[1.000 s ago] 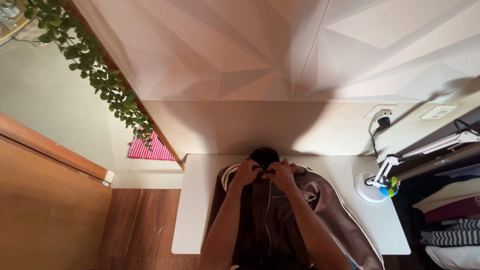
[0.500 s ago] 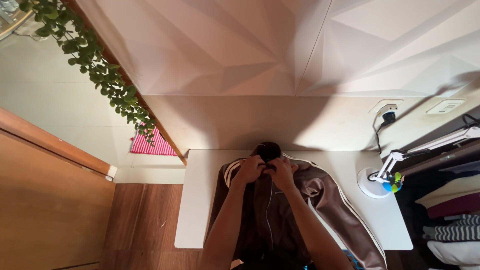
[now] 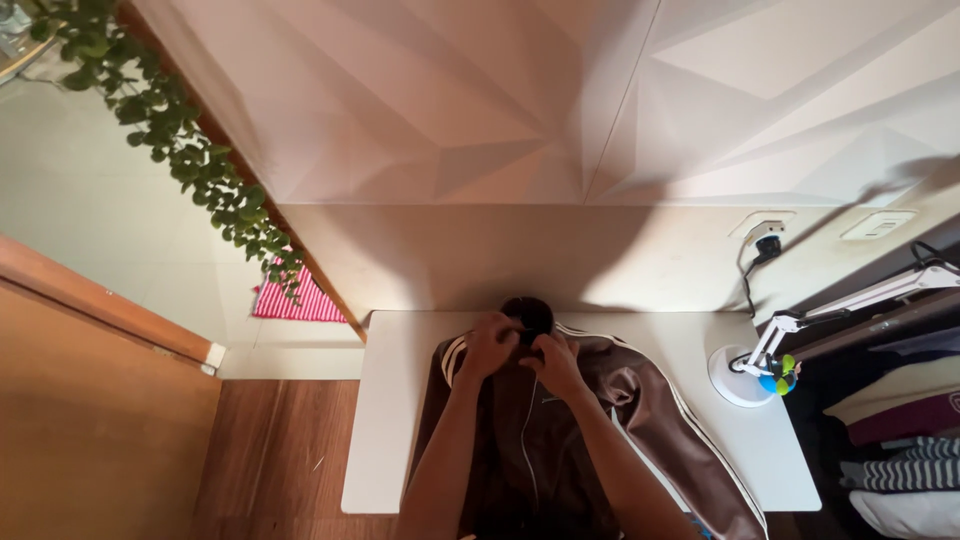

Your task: The recorder takes several jackets and shirts from a laundry basket and hangs them inside a wardrobe.

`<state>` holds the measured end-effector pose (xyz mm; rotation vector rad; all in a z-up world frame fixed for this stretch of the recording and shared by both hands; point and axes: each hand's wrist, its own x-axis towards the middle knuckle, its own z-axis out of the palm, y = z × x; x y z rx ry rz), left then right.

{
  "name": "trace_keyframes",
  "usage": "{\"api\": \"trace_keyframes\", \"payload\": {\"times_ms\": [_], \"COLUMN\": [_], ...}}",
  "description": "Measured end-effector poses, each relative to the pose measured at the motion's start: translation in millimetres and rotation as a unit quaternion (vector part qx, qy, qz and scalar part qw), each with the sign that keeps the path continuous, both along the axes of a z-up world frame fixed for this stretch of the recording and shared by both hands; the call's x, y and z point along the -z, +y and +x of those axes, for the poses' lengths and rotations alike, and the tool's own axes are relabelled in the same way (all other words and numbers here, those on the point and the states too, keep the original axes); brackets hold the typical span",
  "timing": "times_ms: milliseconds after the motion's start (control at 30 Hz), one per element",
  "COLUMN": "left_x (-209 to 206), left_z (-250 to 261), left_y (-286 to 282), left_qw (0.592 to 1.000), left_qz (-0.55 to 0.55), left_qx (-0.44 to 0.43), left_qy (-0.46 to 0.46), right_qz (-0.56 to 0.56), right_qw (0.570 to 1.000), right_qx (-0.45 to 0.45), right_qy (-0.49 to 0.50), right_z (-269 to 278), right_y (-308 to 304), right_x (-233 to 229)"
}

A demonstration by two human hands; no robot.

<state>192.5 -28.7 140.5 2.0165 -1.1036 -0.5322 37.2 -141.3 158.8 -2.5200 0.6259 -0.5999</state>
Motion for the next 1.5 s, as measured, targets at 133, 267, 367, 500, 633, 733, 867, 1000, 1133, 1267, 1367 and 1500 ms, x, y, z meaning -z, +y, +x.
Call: {"api": "trace_keyframes", "payload": {"times_ms": [133, 267, 367, 500, 633, 733, 867, 1000, 1133, 1267, 1367, 1500], "left_x": [45, 34, 36, 57, 83, 35, 38, 69, 50, 17, -18, -93], "left_z": [27, 38, 44, 34, 28, 4, 1, 7, 3, 2, 10, 10], "left_y": [-10, 1, 5, 17, 29, 41, 45, 44, 50, 61, 72, 84], "left_qw": [0.951, 0.981, 0.964, 0.969, 0.979, 0.966, 0.977, 0.986, 0.981, 0.984, 0.986, 0.993], "left_qz": [-0.149, 0.177, 0.263, 0.243, 0.200, 0.255, 0.203, 0.135, 0.162, 0.082, 0.030, -0.076], "left_qx": [-0.188, -0.058, -0.024, 0.026, 0.051, -0.025, -0.064, -0.095, -0.105, -0.159, -0.159, -0.087], "left_qy": [-0.197, -0.060, -0.009, -0.016, 0.006, 0.025, 0.016, -0.009, -0.009, 0.024, 0.049, 0.023], "right_qz": [0.025, 0.095, 0.111, 0.043, 0.106, 0.182, 0.174, 0.292, 0.289, 0.106, 0.127, 0.274], "right_qw": [0.999, 0.988, 0.979, 0.970, 0.956, 0.955, 0.971, 0.932, 0.938, 0.988, 0.983, 0.946], "right_qx": [-0.006, -0.044, -0.072, -0.119, -0.090, -0.067, -0.153, -0.148, -0.127, -0.113, -0.106, -0.116], "right_qy": [0.033, 0.111, 0.153, 0.205, 0.258, 0.223, 0.054, 0.151, 0.142, 0.005, -0.075, -0.129], "right_z": [-5, -9, 3, 8, 16, 14, 17, 15, 13, 10, 11, 6], "right_y": [-8, -20, -28, -20, -30, -53, -35, -7, -13, -30, -50, -68], "right_x": [-5, -5, -16, -56, -28, 41, 18, -38, -34, -40, -40, -85]}}
